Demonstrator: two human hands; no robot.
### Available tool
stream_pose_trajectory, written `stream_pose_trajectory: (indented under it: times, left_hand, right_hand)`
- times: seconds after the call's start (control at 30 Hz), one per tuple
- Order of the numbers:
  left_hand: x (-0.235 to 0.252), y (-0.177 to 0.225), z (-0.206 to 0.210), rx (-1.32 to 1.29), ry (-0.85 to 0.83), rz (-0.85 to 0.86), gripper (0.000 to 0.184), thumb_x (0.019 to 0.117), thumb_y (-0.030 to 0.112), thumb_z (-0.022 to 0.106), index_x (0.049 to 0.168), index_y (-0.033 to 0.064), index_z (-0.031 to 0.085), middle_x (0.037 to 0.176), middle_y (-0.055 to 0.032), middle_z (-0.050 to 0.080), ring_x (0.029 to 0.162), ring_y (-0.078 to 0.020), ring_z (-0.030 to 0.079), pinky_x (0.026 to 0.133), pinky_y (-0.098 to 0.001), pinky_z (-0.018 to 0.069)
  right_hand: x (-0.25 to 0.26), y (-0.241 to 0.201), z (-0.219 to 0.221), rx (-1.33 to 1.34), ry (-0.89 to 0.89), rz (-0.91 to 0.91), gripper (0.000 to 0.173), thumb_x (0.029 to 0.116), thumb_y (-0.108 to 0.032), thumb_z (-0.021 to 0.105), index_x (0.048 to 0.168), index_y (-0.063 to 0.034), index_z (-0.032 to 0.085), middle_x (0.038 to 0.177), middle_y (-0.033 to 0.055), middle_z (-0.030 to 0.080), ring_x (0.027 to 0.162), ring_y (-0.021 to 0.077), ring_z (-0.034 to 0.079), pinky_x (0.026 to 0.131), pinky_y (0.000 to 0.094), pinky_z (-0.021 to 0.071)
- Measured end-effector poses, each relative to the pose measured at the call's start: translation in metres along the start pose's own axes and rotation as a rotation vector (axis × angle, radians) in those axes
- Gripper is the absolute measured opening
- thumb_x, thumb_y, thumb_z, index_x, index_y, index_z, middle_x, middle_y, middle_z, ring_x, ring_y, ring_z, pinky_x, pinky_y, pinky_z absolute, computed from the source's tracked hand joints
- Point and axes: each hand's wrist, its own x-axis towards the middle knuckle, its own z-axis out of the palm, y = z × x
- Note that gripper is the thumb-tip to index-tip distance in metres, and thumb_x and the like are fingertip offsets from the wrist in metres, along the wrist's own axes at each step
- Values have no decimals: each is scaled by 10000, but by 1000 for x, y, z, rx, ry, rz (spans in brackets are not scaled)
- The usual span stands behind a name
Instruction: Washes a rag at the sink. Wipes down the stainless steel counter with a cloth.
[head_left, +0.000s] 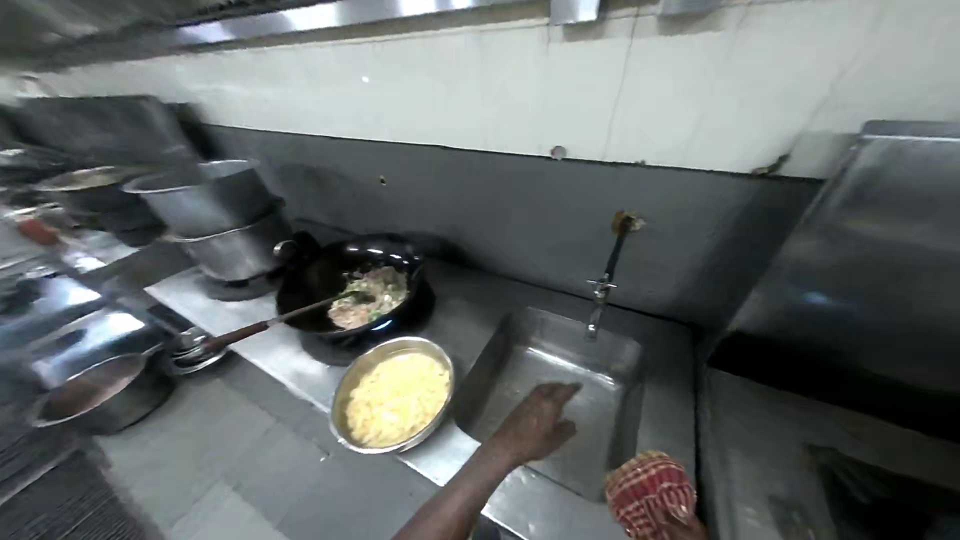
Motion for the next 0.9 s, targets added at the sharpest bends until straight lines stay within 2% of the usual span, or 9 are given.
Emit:
stream_pose_trajectory:
  times: [0.13, 0.23, 0.37, 0.5, 0.57, 0.7, 0.77, 0.8, 0.9]
  left_hand:
    - [74, 24, -27, 212, 141, 170, 599, 951, 243, 720, 1501, 140, 505, 1557, -167, 448, 1452, -381, 397, 1166, -538, 390]
    - [128, 25, -35, 311, 220, 312, 631, 912, 226, 746, 1497, 173, 515, 1632, -142, 355, 1507, -401, 298, 1195, -582, 317]
    - [180, 9, -35, 452, 147, 382, 733, 887, 265, 764, 1549, 237, 452, 1664, -86, 319, 1539, -389, 227, 1207, -628, 228]
    - [202, -6, -33, 509, -38, 414, 675, 902, 240, 751, 1521, 203, 485, 1528, -158, 488, 1431, -408, 401, 1184, -619, 276]
    - [205, -11, -33, 503, -100, 409, 600, 940, 198, 693, 1510, 186, 507, 1470, -196, 531, 1404, -408, 435, 1201, -593, 271]
    - [210, -24, -37, 470, 108, 530, 450, 955, 180, 667, 1401, 153, 617, 1478, -153, 545, 1437, -359, 423, 1204, -588, 273]
    - [210, -25, -46, 451, 180, 546, 495, 937, 231, 705, 1409, 116, 608, 1482, -138, 553, 1430, -352, 438, 1205, -571, 276]
    - [210, -22, -51, 459, 190, 535, 469, 947, 177, 681, 1406, 113, 604, 1457, -126, 571, 1407, -344, 461, 1182, -563, 310]
    - [225, -19, -59, 488, 184, 462, 500, 957, 107, 628, 1445, 210, 582, 1513, -87, 517, 1439, -341, 410, 1173, -582, 317]
  right_hand:
    - [22, -16, 33, -92, 222, 60, 365, 1003, -49, 567, 1348, -44, 449, 920, 76, 699, 737, 134, 707, 635, 323, 619]
    - [43, -13, 51, -74, 308, 63, 318, 1003, -65, 575, 1308, -20, 496, 888, 115, 699, 707, 179, 701, 598, 362, 610]
    - [73, -7, 78, -151, 313, 79, 446, 996, -85, 590, 1414, -55, 437, 1002, 136, 692, 794, 207, 708, 653, 394, 617]
    - [100, -4, 103, -260, 327, 82, 583, 986, -89, 629, 1506, -79, 365, 1130, 161, 670, 895, 226, 705, 735, 411, 618]
    - [109, -3, 108, -294, 314, 87, 647, 969, -91, 654, 1529, -88, 330, 1171, 165, 665, 937, 234, 708, 771, 418, 620]
    - [133, -1, 110, -287, 236, 100, 757, 909, -50, 703, 1543, -106, 293, 1193, 174, 663, 954, 265, 714, 772, 445, 628]
    - [142, 3, 108, -270, 201, 141, 802, 893, -34, 702, 1562, -135, 274, 1236, 174, 646, 978, 275, 707, 773, 456, 625]
    - [147, 4, 107, -262, 185, 150, 795, 887, -22, 693, 1561, -134, 286, 1253, 174, 637, 988, 276, 701, 776, 458, 622]
    - [161, 0, 110, -270, 186, 158, 775, 882, -9, 674, 1562, -136, 324, 1271, 181, 625, 968, 276, 697, 752, 450, 617]
